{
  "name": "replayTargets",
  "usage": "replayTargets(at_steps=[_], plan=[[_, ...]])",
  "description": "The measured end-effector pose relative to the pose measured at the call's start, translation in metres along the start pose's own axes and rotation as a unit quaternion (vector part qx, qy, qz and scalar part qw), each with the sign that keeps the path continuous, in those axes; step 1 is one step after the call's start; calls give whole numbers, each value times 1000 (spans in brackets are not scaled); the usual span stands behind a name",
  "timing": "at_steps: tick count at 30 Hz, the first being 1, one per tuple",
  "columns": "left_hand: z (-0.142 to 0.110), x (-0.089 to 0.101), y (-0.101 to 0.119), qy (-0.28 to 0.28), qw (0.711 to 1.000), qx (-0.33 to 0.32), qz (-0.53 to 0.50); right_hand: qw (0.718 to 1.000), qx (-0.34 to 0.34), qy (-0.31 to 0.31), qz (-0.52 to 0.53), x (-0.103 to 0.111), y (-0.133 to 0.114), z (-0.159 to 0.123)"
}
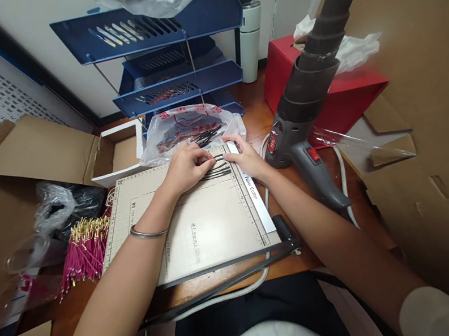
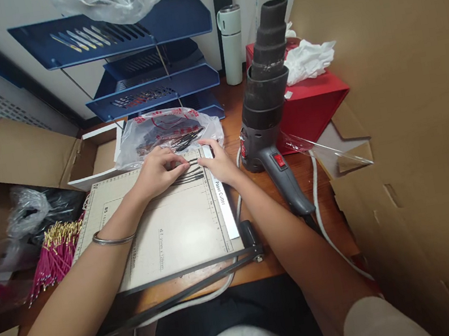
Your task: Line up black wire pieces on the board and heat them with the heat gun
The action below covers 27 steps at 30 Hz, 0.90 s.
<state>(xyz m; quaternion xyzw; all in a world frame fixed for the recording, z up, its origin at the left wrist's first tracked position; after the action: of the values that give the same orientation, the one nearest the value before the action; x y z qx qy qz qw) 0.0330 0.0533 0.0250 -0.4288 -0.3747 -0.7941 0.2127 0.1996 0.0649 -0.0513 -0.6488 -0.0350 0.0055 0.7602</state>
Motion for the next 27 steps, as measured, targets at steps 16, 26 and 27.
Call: replayTargets(at_steps=[16,26,27], plan=[[0,0,-2,6,1000,11,3,1000,-17,2,4,1,1,2],[0,-1,0,4,1000,13,5,1000,-18,5,16,0,-1,2],[0,-1,0,5,1000,13,4,1000,-17,5,15,0,0,3]])
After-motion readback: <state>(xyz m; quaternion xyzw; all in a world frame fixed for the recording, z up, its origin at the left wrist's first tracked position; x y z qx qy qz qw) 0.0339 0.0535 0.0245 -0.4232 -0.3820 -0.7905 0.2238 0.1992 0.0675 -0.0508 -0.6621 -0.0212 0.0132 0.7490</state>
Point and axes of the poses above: each hand's wrist, its own z-axis towards the middle knuckle, its own x-axis out of the back of the hand, y = z × x, the point moved 7 cm from there along z, towards the middle knuckle, and after that the axes turned 1 degree about y, right-handed, at the moved point
